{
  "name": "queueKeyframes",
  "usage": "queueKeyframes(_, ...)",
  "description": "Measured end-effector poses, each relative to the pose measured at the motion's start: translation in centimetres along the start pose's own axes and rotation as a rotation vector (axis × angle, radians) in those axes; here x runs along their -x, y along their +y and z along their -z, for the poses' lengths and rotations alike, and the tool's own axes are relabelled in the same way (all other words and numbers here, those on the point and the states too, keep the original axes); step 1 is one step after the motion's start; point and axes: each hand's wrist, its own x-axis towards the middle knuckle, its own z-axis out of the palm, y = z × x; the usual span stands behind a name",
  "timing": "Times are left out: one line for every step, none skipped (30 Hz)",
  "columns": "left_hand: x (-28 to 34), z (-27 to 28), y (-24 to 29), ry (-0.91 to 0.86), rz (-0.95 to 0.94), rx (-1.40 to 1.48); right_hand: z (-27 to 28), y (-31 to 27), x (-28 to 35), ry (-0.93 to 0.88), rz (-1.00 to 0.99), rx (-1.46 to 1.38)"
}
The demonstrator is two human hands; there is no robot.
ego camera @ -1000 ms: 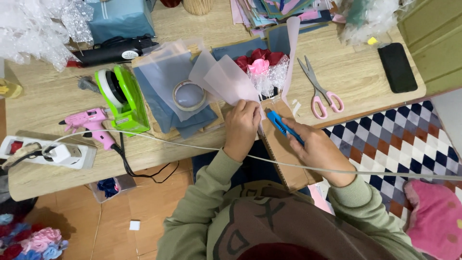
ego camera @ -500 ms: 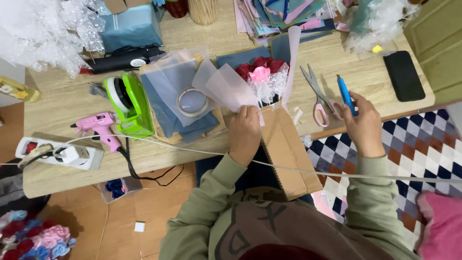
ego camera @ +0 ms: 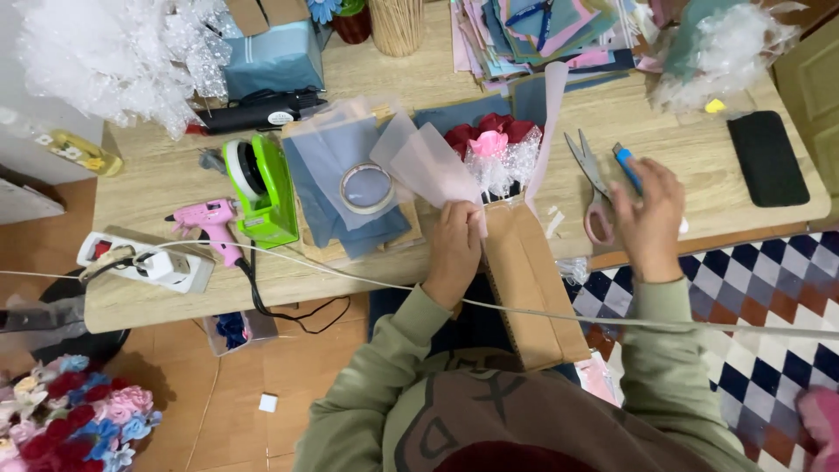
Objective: The person wraps a bouquet of artificial flowers in a cardboard box using multiple layers of translucent and blue tissue paper. They use scissors to trim the paper and a utility knife to cut the cardboard, securing the layers with tape.
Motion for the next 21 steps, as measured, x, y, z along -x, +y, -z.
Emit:
queueKeyframes(0.0, 0.0, 0.1, -0.001, -0.001, -0.004, -1.2, -1.2, 0.5, 0.001, -0.001, -0.004)
queueKeyframes(-0.1, 0.0, 0.2, -0.005, 0.025, -0.002, -2.3, -2.4, 1.1, 0.018, 0.055, -0.178)
queueKeyframes(-0.1, 0.0, 0.2, -0.009, 0.051, -0.001, -3.5, -3.6, 1.6, 0.034, 0.112, -0.352)
queueKeyframes(0.0, 0.0, 0.3, -0.013, 0.051, -0.003, -3.3, -5.8, 2.0, 0.035, 0.107, -0.354)
queueKeyframes(0.1, 0.1, 0.3, -0.027, 0.075, 0.017, -3.2, -8.0, 2.3, -0.056, 0.119, -0.44)
queueKeyframes(0.2, 0.1, 0.3, -0.041, 0.1, 0.037, -3.0, -10.2, 2.7, -0.148, 0.129, -0.526)
queueKeyframes(0.3, 0.3, 0.5, -0.046, 0.101, 0.035, -2.8, -10.7, 2.6, -0.147, 0.124, -0.528)
queueKeyframes(0.4, 0.3, 0.7, -0.039, 0.111, 0.015, -2.5, -11.2, 2.4, -0.187, 0.175, -0.49)
queueKeyframes(0.5, 0.4, 0.9, -0.033, 0.12, -0.005, -2.3, -11.6, 2.1, -0.226, 0.225, -0.451)
queueKeyframes(0.5, 0.7, 1.1, -0.032, 0.121, -0.005, -2.1, -11.6, 2.2, -0.227, 0.226, -0.451)
queueKeyframes(0.6, 1.0, 1.3, -0.009, 0.137, 0.025, -2.0, -11.6, 2.3, -0.229, 0.219, -0.436)
queueKeyframes(0.7, 1.2, 1.6, 0.015, 0.154, 0.056, -1.8, -11.6, 2.4, -0.232, 0.212, -0.421)
queueKeyframes(0.8, 1.1, 1.4, 0.017, 0.155, 0.056, -1.9, -11.7, 2.4, -0.234, 0.213, -0.421)
queueKeyframes(0.9, 0.9, 1.2, 0.093, 0.143, 0.108, -1.8, -11.7, 2.5, -0.203, 0.228, -0.43)
queueKeyframes(1.1, 0.7, 1.1, 0.169, 0.131, 0.16, -1.8, -11.7, 2.6, -0.171, 0.242, -0.44)
queueKeyframes(1.1, 0.5, 0.3, 0.167, 0.131, 0.161, -1.8, -11.6, 2.7, -0.171, 0.24, -0.439)
queueKeyframes(1.2, 0.2, -0.4, 0.208, 0.18, 0.259, -1.8, -11.5, 2.7, -0.161, 0.236, -0.421)
queueKeyframes(1.3, 0.0, -1.1, 0.248, 0.229, 0.356, -1.9, -11.3, 2.8, -0.15, 0.232, -0.404)
queueKeyframes(1.3, -0.2, -1.6, 0.247, 0.228, 0.357, -1.8, -11.2, 2.8, -0.149, 0.231, -0.404)
queueKeyframes(1.3, -0.4, -2.2, 0.274, 0.299, 0.422, -1.8, -11.2, 2.8, -0.158, 0.222, -0.387)
queueKeyframes(1.3, -0.5, -2.8, 0.302, 0.371, 0.488, -1.7, -11.1, 2.9, -0.166, 0.213, -0.37)
